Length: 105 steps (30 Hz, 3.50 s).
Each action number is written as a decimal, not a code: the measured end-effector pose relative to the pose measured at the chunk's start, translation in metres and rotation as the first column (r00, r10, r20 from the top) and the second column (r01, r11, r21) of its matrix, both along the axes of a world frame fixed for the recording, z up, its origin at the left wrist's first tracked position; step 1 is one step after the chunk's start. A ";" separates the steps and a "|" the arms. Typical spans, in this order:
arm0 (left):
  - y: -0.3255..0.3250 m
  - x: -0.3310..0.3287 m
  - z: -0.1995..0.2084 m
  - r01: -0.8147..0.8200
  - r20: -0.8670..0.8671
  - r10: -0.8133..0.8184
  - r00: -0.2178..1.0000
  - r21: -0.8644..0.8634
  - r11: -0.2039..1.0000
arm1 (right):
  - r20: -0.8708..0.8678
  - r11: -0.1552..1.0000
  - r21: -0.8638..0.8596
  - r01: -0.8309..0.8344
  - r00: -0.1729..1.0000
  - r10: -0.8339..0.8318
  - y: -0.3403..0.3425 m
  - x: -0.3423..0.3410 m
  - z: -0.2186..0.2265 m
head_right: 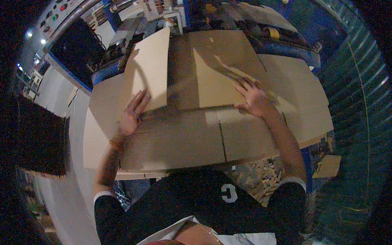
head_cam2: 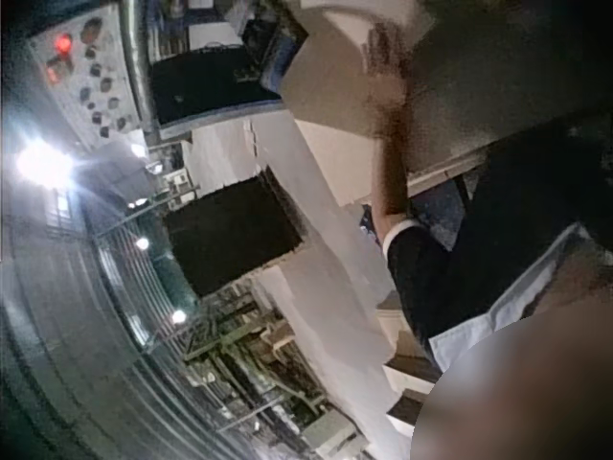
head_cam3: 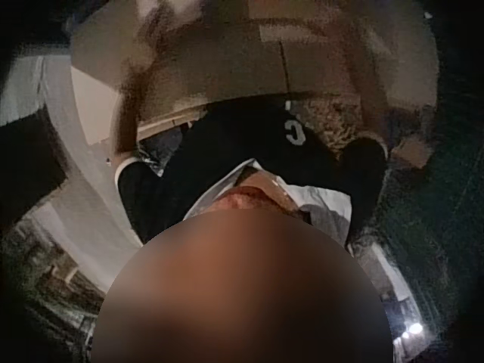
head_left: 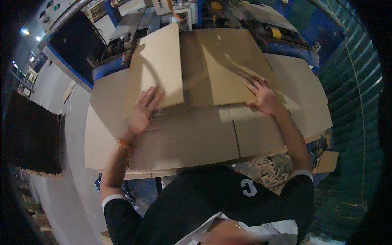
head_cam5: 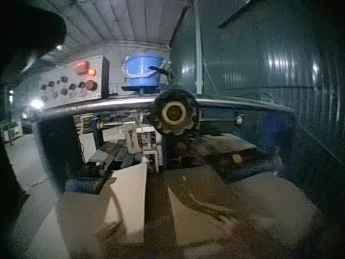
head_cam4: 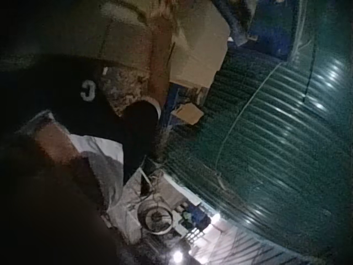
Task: The person repeatedly picks up flat cardboard sheets from a stack and places them onto a machine table, aligning them by hand. The person handles the sheets one at a time and continues stacking them throughout the clip.
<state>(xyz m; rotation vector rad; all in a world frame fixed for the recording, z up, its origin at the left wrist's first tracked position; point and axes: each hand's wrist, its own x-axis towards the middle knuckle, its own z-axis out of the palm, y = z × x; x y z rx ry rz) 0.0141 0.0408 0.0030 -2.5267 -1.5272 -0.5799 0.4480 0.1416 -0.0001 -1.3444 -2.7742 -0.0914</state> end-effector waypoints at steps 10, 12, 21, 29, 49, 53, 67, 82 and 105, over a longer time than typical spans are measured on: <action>0.118 -0.013 -0.020 -0.327 -0.333 0.445 0.831 0.355 0.876 | -0.002 0.822 0.479 0.309 0.936 -0.351 0.061 -0.056 -0.017; 0.122 -0.011 -0.012 -0.511 -0.257 0.597 0.760 0.332 0.793 | 0.072 0.690 0.671 0.271 0.902 -0.425 0.055 -0.071 -0.017; -0.058 -0.108 0.000 -0.976 0.421 0.882 0.212 0.046 0.213 | -0.383 0.498 0.259 0.828 0.561 -0.733 -0.087 0.124 -0.017; -0.161 -0.150 -0.047 -0.990 0.445 0.891 -0.085 -0.138 -0.025 | -0.478 0.122 0.033 0.992 0.123 -0.870 -0.101 0.190 -0.072; -0.193 -0.153 -0.025 -0.541 0.951 0.153 -0.269 -0.280 0.793 | -0.961 0.661 0.020 0.750 0.198 -0.196 -0.187 0.095 0.031; -0.190 -0.054 -0.012 -0.471 0.892 0.373 0.257 -0.221 0.854 | -0.808 0.961 0.076 0.267 0.581 -0.097 -0.213 0.037 -0.013; -0.091 0.015 0.010 -0.109 0.071 0.125 0.990 -0.194 0.975 | -0.164 0.990 0.049 -0.131 0.977 0.137 -0.100 0.026 -0.010; 0.111 -0.016 -0.007 -0.602 -0.031 0.615 0.788 0.165 0.781 | -0.136 0.905 0.140 0.401 0.913 -0.383 0.080 -0.039 -0.017; -0.187 -0.149 0.008 -0.923 0.913 0.403 0.058 -0.105 0.370 | -0.617 0.214 0.187 0.959 0.284 -0.734 -0.091 0.176 -0.066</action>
